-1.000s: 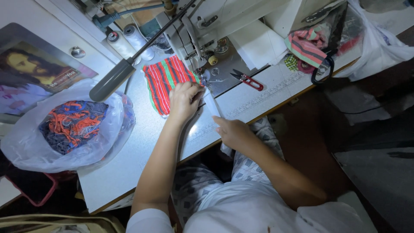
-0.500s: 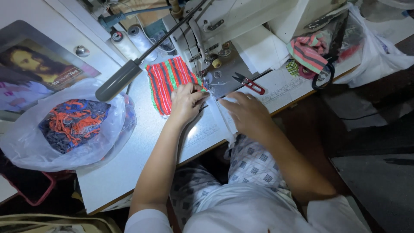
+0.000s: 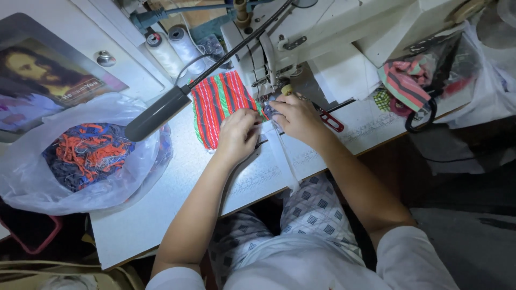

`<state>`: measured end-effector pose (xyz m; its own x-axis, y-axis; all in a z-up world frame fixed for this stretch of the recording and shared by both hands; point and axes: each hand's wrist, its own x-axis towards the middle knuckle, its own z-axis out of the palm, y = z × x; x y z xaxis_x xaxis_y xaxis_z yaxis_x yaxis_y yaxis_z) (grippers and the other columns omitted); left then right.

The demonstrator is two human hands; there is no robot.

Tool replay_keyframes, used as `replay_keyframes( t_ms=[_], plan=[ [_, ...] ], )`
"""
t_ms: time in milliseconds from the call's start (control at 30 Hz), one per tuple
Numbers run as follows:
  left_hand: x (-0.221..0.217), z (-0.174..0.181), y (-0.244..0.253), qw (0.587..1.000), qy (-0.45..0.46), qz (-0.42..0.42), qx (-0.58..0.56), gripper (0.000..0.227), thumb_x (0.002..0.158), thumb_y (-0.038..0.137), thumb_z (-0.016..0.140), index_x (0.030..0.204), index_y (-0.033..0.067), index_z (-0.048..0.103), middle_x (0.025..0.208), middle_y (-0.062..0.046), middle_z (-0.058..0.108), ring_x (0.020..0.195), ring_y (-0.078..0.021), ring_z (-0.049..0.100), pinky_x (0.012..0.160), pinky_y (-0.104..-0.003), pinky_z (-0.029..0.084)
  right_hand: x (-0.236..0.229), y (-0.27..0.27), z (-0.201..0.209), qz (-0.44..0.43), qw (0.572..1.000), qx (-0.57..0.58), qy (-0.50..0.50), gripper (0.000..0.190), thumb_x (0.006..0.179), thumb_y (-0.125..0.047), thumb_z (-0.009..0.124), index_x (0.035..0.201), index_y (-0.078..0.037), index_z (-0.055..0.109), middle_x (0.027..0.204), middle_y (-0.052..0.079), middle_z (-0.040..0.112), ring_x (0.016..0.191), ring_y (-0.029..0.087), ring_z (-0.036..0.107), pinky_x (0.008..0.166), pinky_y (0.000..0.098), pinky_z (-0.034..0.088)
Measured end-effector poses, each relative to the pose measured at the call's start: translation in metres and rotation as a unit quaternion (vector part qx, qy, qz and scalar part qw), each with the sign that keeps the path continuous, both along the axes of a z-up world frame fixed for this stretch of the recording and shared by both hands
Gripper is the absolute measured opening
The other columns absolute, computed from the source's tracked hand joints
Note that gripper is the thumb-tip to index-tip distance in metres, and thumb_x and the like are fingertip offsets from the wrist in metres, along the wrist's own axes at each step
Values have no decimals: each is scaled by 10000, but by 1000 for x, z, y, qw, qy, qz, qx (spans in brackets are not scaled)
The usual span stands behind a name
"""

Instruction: Sewing a white strip onto a piece of colorful fabric using an industrial sewing machine.

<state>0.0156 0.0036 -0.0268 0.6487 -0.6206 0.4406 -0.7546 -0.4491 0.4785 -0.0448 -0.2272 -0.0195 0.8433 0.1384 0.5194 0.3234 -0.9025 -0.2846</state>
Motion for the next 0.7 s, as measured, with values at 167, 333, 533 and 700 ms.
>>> replay_keyframes(
  t_ms=[167,333,533,700],
  plan=[
    [-5,10,-1,1000,5,-11,-4,308,830,176,748,1137,190,746,1203,-15,689,1129,-258,667,934,-411,502,14,1,-1,48,998,50,-9,184,878,-107,730,1045,-80,802,1014,86,712,961,300,710,865,409,573],
    [-7,22,-1,999,-13,-28,-10,301,837,148,754,1138,137,759,1227,-51,701,1121,-291,674,928,-422,517,10,4,-3,46,998,38,1,199,859,-102,724,1009,-180,828,1054,41,712,939,258,714,853,392,579],
    [-8,24,1,999,-7,-38,-27,361,814,120,771,1174,106,747,1223,-80,701,1108,-320,682,921,-437,535,-2,2,15,39,992,33,117,281,863,-118,693,1053,-281,819,1267,7,658,1088,266,697,909,487,517],
    [-3,18,-1,999,-21,-36,-18,281,821,149,767,1102,149,775,1194,-41,703,1077,-298,688,886,-411,541,21,-8,-17,68,987,138,43,185,863,-194,757,1036,-226,817,1139,-4,723,1053,220,699,909,368,546]
  ],
)
